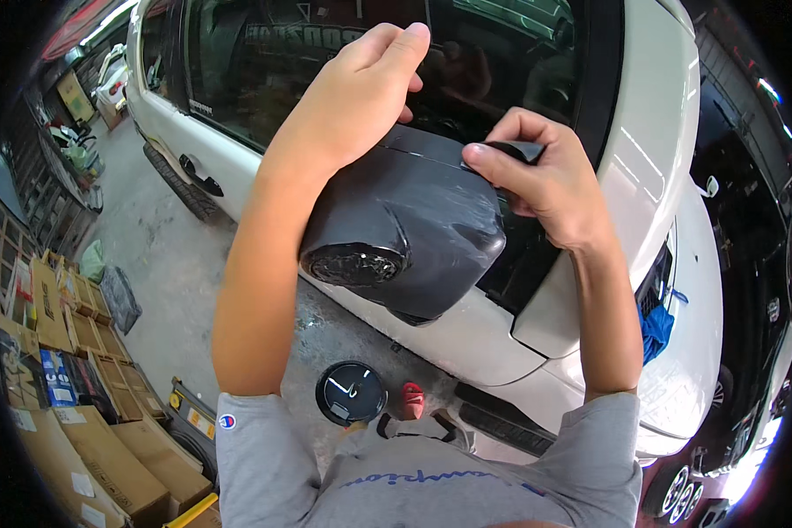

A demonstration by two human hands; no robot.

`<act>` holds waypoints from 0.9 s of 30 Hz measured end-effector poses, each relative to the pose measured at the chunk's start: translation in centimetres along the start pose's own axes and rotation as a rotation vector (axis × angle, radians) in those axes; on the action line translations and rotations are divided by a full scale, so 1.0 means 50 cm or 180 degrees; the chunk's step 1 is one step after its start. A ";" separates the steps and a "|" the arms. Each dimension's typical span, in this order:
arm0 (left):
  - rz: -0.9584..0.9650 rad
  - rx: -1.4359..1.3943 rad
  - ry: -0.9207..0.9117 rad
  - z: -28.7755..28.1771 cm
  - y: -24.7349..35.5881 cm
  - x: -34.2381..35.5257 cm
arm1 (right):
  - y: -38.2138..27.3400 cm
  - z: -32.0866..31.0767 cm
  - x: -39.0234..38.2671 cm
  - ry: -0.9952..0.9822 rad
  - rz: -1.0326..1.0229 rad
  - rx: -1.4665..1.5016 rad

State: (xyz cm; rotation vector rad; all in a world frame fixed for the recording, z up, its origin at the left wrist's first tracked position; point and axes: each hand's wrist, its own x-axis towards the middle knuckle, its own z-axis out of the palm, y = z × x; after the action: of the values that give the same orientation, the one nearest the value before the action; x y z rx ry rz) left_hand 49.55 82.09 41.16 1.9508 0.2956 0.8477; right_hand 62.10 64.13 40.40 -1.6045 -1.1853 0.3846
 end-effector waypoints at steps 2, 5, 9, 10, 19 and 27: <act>0.0010 -0.0050 -0.0020 0.004 -0.006 0.000 | 0.004 -0.006 -0.019 0.0074 0.0471 0.0105; -0.0001 -0.0022 -0.0068 0.011 -0.003 0.009 | 0.016 -0.002 0.010 0.0063 0.0071 0.0061; -0.0059 -0.0004 0.0054 -0.006 -0.007 -0.003 | -0.004 -0.004 -0.007 -0.0015 0.0076 -0.0141; -0.0038 -0.0002 0.0068 -0.002 -0.007 0.002 | -0.003 -0.015 -0.019 0.0002 0.0349 -0.0214; -0.0073 -0.0139 -0.0025 0.008 0.001 0.003 | 0.029 -0.010 -0.026 -0.0015 0.0481 0.0611; -0.0117 -0.0112 -0.0063 0.009 0.001 0.000 | 0.043 0.006 -0.034 0.0124 0.0311 0.0873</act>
State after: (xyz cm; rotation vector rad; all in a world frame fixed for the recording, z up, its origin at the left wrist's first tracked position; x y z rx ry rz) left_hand 49.83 81.75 41.05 1.9144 0.3020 0.8041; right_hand 62.16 62.99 37.92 -1.4268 -0.9808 0.5520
